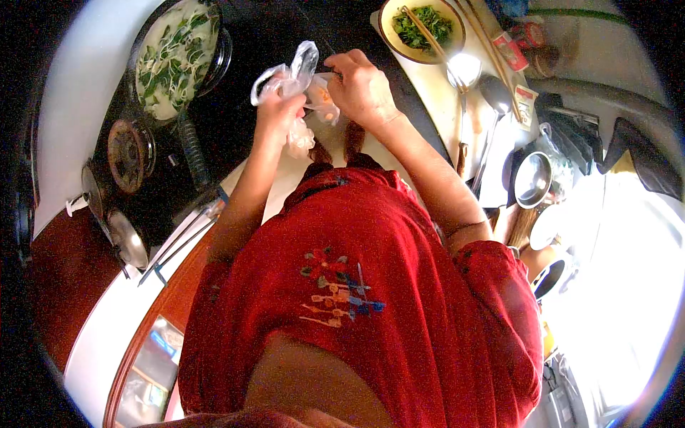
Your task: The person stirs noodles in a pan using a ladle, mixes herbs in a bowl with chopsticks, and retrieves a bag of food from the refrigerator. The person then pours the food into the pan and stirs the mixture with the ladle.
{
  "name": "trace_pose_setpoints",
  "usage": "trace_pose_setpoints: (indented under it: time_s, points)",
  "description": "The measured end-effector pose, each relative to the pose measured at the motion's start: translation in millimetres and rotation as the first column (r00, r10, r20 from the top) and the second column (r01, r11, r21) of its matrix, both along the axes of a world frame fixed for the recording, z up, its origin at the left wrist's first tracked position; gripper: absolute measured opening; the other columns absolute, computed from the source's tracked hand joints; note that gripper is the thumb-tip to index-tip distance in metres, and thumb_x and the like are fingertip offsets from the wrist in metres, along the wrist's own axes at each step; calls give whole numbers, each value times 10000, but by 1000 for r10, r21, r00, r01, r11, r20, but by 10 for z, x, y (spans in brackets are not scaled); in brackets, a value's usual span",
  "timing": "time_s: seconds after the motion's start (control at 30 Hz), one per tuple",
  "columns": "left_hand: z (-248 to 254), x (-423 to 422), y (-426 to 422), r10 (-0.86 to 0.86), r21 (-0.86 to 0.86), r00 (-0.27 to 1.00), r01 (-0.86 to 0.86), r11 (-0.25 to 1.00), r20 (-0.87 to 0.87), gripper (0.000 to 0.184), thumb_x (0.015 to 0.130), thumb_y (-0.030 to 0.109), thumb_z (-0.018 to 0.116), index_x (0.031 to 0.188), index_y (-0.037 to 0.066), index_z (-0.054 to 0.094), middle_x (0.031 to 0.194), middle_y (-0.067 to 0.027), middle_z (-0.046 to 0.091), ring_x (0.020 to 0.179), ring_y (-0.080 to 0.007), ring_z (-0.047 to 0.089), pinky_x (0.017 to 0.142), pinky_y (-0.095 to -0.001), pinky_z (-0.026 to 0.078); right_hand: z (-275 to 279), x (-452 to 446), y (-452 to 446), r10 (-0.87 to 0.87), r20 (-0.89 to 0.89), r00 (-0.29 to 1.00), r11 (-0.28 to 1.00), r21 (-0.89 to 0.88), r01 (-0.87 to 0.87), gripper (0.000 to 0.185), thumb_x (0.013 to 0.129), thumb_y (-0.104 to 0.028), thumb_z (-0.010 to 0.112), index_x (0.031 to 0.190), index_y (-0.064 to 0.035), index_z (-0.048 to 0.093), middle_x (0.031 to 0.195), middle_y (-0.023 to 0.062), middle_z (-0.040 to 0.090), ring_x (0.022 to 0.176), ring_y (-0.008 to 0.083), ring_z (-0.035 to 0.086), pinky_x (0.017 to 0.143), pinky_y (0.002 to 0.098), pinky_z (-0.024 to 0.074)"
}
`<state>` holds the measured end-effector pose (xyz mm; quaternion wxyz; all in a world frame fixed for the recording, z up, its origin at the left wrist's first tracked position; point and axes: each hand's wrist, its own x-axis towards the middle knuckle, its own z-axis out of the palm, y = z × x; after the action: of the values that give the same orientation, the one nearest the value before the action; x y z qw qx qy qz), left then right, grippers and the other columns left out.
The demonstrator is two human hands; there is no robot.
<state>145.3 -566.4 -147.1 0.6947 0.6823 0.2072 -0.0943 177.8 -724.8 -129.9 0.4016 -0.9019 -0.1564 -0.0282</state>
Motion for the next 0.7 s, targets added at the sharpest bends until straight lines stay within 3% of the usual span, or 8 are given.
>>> trace_pose_setpoints:
  time_s: [0.1, 0.2, 0.27, 0.33, 0.43, 0.6, 0.63, 0.7]
  points:
    - [32, 44, 1, -56, 42, 998, 55, 998, 17, 321, 642, 70, 604, 952, -10, 578, 735, -67, 596, 541, -98, 539, 480, -238, 436, 26, -26, 9, 153, 63, 986, 988, -20, -152, 309, 706, -82, 584, 1013, -53, 592, 901, 144, 578, 715, 290, 605, 635, 343, 501]
    - [10, 70, 35, -9, -86, 1000, 7, 996, -25, 271, 644, 27, 558, 908, -23, 589, 733, -71, 595, 518, -108, 530, 472, -234, 420, 210, -18, -19, 243, -256, 935, 961, 196, -196, 325, 772, -132, 630, 1069, -13, 568, 987, 97, 578, 680, 150, 572, 623, 267, 482]
    - [19, 78, 69, 110, -282, 992, -125, 951, -68, 295, 645, -4, 525, 930, -29, 596, 742, -77, 599, 497, -115, 511, 466, -229, 411, 247, 11, -139, 365, -519, 773, 889, 441, -124, 651, 741, -312, 705, 1268, -62, 415, 1160, 101, 506, 885, 160, 549, 794, 286, 453]
    - [165, 104, 59, 211, -316, 976, -218, 923, -57, 410, 643, -29, 480, 1040, -30, 581, 682, -62, 563, 488, -100, 482, 453, -223, 386, 178, -10, -283, 438, -227, 870, 887, 263, -378, 967, 615, -440, 768, 1360, -97, 257, 1322, 126, 353, 1153, 257, 428, 963, 384, 367]
    - [289, 112, 155, 112, -449, 991, -132, 884, -71, 386, 645, -18, 468, 1011, -49, 589, 637, -46, 543, 483, -91, 468, 454, -201, 362, 51, -128, -339, 447, -220, 867, 889, 2, -458, 1129, 549, -457, 786, 1392, -113, 118, 1385, 163, 225, 1298, 327, 222, 1059, 439, 222]
    - [410, 94, 257, 5, -602, 1000, -7, 798, -5, 464, 657, 24, 437, 1103, -52, 543, 1108, -132, 583, 650, -90, 540, 523, -177, 396, -23, -108, -271, 465, -191, 864, 885, 94, -456, 1180, 517, -439, 807, 1396, -110, 92, 1341, 201, 302, 1265, 350, 272, 1053, 450, 210]
    - [379, 98, 330, -39, -603, 999, 41, 796, 16, 469, 684, 56, 445, 1139, -41, 506, 1181, -155, 520, 866, -178, 521, 703, -268, 422, -25, -97, -253, 472, -190, 861, 881, 129, -455, 1173, 523, -432, 807, 1395, -108, 92, 1326, 204, 323, 1254, 351, 289, 1050, 450, 212]
    - [414, 91, 336, -14, -611, 1000, 17, 791, 11, 468, 695, 75, 472, 1151, -23, 498, 1222, -170, 490, 946, -210, 563, 744, -300, 495, -36, -104, -195, 467, -161, 869, 880, 176, -441, 1071, 579, -398, 784, 1384, -109, 139, 1235, 199, 421, 1155, 355, 413, 1002, 437, 305]
